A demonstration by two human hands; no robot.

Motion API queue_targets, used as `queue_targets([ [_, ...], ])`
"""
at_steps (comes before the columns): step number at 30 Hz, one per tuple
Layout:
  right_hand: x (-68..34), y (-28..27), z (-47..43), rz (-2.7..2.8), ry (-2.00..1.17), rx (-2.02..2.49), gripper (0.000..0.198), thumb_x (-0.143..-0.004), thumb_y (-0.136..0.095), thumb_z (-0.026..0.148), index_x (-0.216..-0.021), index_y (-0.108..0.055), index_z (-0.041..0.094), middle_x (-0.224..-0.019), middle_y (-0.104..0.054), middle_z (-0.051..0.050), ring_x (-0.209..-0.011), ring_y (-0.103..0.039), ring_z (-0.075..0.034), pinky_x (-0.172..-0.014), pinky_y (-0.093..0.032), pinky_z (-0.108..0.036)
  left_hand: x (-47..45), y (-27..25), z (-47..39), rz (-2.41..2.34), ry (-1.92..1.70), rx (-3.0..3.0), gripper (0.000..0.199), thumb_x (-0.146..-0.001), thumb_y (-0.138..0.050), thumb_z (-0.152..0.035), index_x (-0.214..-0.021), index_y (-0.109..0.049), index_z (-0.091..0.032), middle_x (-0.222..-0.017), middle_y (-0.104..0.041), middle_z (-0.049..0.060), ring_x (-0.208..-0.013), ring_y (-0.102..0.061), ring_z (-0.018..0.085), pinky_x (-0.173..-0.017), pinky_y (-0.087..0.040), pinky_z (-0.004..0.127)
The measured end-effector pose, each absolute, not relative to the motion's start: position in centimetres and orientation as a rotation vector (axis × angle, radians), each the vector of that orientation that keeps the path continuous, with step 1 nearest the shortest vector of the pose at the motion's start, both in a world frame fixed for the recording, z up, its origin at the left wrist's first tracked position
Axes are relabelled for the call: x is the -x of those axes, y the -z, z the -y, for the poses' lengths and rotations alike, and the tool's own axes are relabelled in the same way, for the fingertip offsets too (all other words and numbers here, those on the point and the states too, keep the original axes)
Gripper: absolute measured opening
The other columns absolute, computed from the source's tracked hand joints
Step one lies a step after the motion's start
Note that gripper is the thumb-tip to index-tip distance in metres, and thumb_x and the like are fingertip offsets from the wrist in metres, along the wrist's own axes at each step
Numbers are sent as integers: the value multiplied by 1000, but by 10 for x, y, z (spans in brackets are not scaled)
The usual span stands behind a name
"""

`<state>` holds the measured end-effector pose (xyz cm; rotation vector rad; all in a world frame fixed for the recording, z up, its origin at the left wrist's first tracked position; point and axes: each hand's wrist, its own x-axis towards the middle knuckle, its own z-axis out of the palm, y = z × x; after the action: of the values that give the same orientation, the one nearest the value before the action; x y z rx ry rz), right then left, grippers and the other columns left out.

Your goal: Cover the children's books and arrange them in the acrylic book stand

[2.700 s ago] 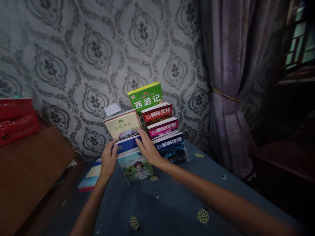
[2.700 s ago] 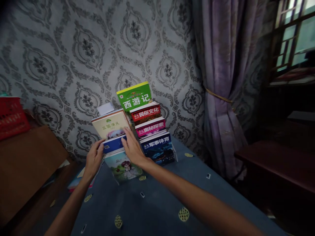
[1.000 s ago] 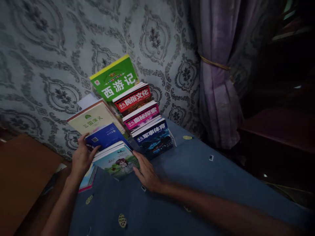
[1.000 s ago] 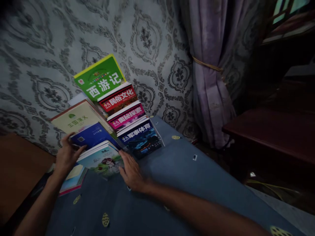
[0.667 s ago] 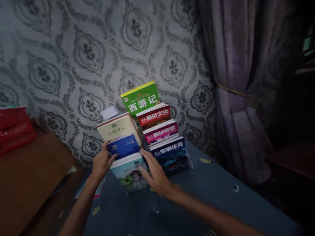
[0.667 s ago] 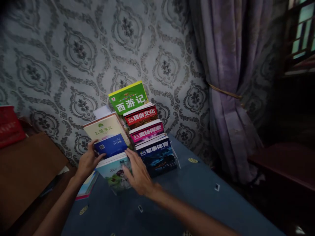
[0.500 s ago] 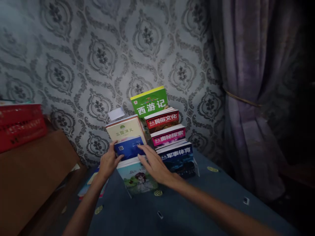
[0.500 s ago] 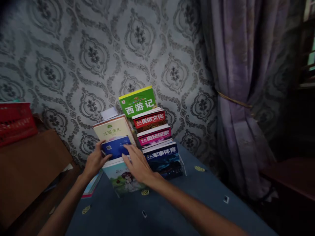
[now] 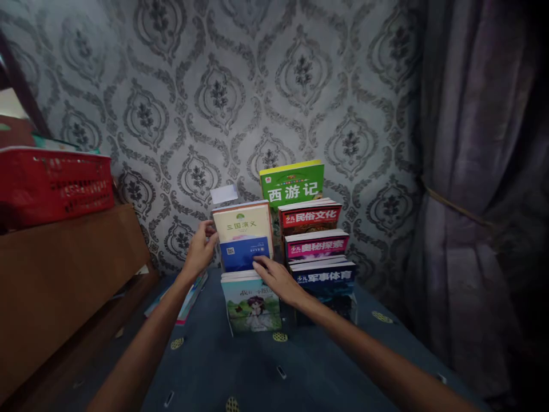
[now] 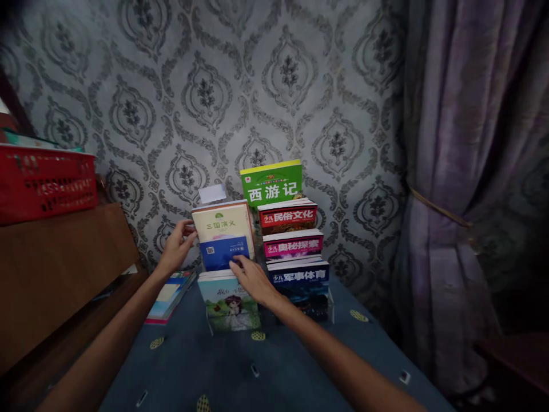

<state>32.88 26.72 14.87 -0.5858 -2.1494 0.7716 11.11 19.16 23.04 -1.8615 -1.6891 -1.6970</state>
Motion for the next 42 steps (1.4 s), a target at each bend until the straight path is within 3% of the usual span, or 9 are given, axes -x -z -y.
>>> queue_targets([
  [7,-328,-151,-277,2168,-985,550,57,-88,-44,63,-102,-71,15,-103,-73,-10,-100,-65,-29,-89,-47,-41,-111,-231,-200,1652,2081,1901,34,-70,-63,-38,-96,-60,-17,-88,-64,5,-80,-60,18,-53,-47,22],
  [15,-327,-155,-275,2110,-1116,601,58,-83,-51,68,-98,-71,16,-100,-73,-8,-102,-63,-31,-91,-46,-44,-115,-231,-200,1831,2008,1885,34,-68,-65,-50,-77,-60,-18,-73,-67,3,-69,-62,17,-50,-44,22],
  [20,-326,-151,-274,2045,-1131,618,53,-82,-53,65,-94,-72,16,-93,-71,-6,-96,-63,-27,-85,-48,-39,-120,-239,-202,1905,2092,1927,38,-64,-68,-50,-79,-66,-16,-71,-66,2,-62,-59,16,-42,-41,20],
  [26,-325,-151,-273,2028,-1114,614,49,-81,-56,62,-90,-71,16,-88,-70,-4,-91,-62,-24,-84,-47,-38,-128,-268,-205,1638,2356,1747,41,-66,-69,-51,-85,-65,-15,-73,-65,1,-57,-54,10,-43,-44,18],
  [35,-327,-153,-274,1943,-1276,663,48,-80,-60,61,-94,-75,17,-96,-74,-6,-103,-64,-28,-97,-44,-42,-119,-326,-156,1211,2209,1613,39,-74,-71,-52,-87,-67,-15,-70,-61,-2,-52,-50,6,-40,-41,12],
  [42,-332,-152,-272,1953,-1327,608,38,-80,-66,46,-106,-73,19,-108,-74,-6,-109,-64,-27,-99,-46,-41,-112,-324,-122,1239,2148,1627,36,-78,-70,-50,-90,-67,-16,-72,-60,-2,-53,-51,6,-43,-43,12],
])
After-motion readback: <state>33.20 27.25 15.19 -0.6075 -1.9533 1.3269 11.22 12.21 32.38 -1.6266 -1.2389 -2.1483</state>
